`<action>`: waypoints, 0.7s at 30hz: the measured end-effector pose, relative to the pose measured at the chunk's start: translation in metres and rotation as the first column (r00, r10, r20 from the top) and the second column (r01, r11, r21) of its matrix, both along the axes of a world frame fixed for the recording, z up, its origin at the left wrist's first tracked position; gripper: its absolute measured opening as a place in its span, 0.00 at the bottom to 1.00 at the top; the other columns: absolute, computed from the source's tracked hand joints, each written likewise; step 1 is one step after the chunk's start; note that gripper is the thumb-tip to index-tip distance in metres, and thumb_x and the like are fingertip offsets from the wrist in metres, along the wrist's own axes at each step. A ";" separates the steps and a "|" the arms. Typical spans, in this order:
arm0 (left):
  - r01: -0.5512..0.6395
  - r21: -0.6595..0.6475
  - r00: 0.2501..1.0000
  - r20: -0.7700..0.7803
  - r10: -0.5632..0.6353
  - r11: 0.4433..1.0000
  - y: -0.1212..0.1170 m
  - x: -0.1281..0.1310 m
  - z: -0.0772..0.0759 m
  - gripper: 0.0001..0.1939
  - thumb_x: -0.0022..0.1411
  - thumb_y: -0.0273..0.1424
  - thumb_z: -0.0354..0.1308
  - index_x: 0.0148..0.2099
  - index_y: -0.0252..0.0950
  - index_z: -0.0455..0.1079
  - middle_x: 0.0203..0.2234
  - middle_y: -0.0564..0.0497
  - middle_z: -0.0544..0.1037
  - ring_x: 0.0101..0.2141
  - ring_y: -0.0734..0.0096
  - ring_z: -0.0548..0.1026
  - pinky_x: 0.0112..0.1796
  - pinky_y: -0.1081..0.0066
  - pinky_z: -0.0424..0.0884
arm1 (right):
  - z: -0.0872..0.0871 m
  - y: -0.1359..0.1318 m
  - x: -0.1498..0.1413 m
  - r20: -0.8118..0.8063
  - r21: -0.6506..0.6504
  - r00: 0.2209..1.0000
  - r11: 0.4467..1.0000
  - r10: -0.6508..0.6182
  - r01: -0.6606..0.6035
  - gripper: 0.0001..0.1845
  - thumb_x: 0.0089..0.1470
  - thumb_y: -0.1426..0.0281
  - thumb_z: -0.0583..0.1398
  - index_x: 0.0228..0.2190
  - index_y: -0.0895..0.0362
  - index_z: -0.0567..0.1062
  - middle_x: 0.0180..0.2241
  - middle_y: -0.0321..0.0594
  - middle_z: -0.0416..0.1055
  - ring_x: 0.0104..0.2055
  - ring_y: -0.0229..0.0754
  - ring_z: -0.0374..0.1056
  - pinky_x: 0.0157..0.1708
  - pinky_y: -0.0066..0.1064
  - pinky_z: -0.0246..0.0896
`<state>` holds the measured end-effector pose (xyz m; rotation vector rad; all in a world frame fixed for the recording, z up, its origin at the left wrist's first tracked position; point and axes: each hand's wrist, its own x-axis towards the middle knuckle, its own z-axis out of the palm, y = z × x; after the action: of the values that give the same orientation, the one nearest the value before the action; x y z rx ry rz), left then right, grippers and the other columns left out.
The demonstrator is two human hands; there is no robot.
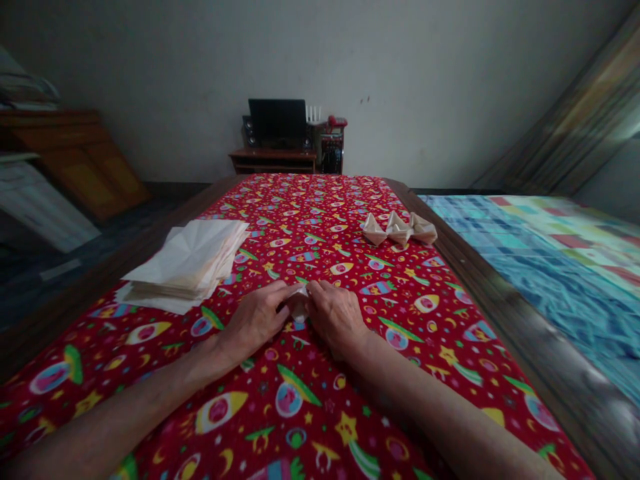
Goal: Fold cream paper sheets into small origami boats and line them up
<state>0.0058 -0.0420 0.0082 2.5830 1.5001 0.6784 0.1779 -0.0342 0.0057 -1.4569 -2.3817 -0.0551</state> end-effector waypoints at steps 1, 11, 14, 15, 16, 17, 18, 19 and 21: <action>-0.009 0.001 1.000 -0.005 0.009 1.000 0.001 0.001 0.000 0.17 0.62 0.26 0.51 0.52 0.41 0.68 0.34 0.51 0.75 0.36 0.67 0.75 0.36 0.71 0.70 | 0.001 0.001 -0.001 0.016 -0.010 1.000 1.000 -0.008 0.008 0.09 0.59 0.69 0.51 0.31 0.57 0.70 0.26 0.38 0.71 0.24 0.37 0.64 0.22 0.28 0.42; -0.006 0.019 1.000 -0.025 0.007 1.000 0.008 0.001 -0.001 0.13 0.61 0.27 0.52 0.47 0.42 0.72 0.31 0.52 0.77 0.33 0.66 0.75 0.32 0.72 0.68 | 0.008 0.004 -0.005 0.156 0.011 0.987 0.999 -0.038 0.037 0.12 0.61 0.67 0.50 0.31 0.56 0.72 0.27 0.40 0.73 0.25 0.38 0.66 0.21 0.30 0.36; 0.005 0.018 1.000 -0.028 -0.005 1.000 0.009 0.001 0.000 0.14 0.60 0.26 0.53 0.48 0.41 0.72 0.32 0.51 0.76 0.34 0.66 0.75 0.33 0.71 0.68 | 0.008 0.003 -0.005 0.176 0.014 0.983 0.999 -0.044 0.042 0.11 0.60 0.69 0.51 0.31 0.57 0.72 0.27 0.40 0.72 0.25 0.39 0.66 0.20 0.30 0.37; 0.008 0.017 0.999 -0.032 -0.008 1.000 0.008 0.000 0.000 0.15 0.60 0.25 0.52 0.48 0.41 0.71 0.32 0.51 0.76 0.34 0.66 0.75 0.33 0.71 0.68 | 0.008 0.002 -0.004 0.187 0.012 0.981 0.999 -0.042 0.041 0.11 0.60 0.69 0.51 0.31 0.57 0.72 0.27 0.40 0.72 0.25 0.39 0.66 0.20 0.30 0.37; 0.009 0.017 0.999 -0.043 -0.008 1.000 0.008 -0.001 0.001 0.16 0.60 0.25 0.52 0.49 0.42 0.71 0.31 0.51 0.75 0.33 0.66 0.75 0.32 0.71 0.68 | 0.009 0.002 -0.004 0.199 0.010 0.979 0.999 -0.037 0.036 0.11 0.60 0.70 0.51 0.31 0.56 0.72 0.27 0.40 0.72 0.25 0.39 0.66 0.20 0.30 0.37; 0.010 0.018 0.998 -0.058 -0.009 1.000 0.007 -0.002 0.002 0.17 0.60 0.25 0.52 0.50 0.42 0.70 0.31 0.52 0.74 0.33 0.66 0.74 0.31 0.71 0.68 | 0.009 0.001 -0.003 0.212 0.008 0.977 1.000 -0.022 0.021 0.10 0.60 0.70 0.51 0.33 0.56 0.72 0.28 0.40 0.71 0.26 0.39 0.66 0.20 0.30 0.38; 0.015 0.019 0.997 -0.078 -0.013 1.000 0.006 -0.003 0.003 0.17 0.60 0.25 0.52 0.51 0.42 0.69 0.31 0.52 0.73 0.33 0.67 0.73 0.31 0.72 0.68 | 0.009 0.000 -0.002 0.227 0.007 0.974 1.000 0.004 -0.006 0.09 0.59 0.71 0.52 0.35 0.56 0.72 0.28 0.40 0.71 0.27 0.40 0.66 0.21 0.30 0.39; 0.027 0.021 0.995 -0.100 -0.025 0.999 0.005 -0.005 0.004 0.17 0.61 0.25 0.51 0.51 0.42 0.68 0.31 0.52 0.72 0.33 0.68 0.73 0.31 0.72 0.67 | 0.010 -0.001 -0.001 0.244 0.008 0.969 0.999 0.037 -0.040 0.09 0.59 0.72 0.52 0.37 0.57 0.72 0.29 0.41 0.71 0.28 0.40 0.66 0.21 0.30 0.40; 0.059 0.027 0.988 -0.145 -0.054 0.998 0.003 -0.007 0.005 0.15 0.63 0.26 0.50 0.51 0.41 0.67 0.32 0.52 0.70 0.33 0.69 0.71 0.31 0.73 0.67 | 0.010 -0.002 0.002 0.283 0.012 0.953 0.993 0.105 -0.113 0.09 0.60 0.73 0.52 0.40 0.58 0.71 0.31 0.42 0.70 0.30 0.41 0.65 0.21 0.31 0.43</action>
<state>-0.0015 -0.0392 0.0135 2.7403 1.4584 0.5229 0.1797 -0.0364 0.0161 -1.3802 -2.6720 -0.2860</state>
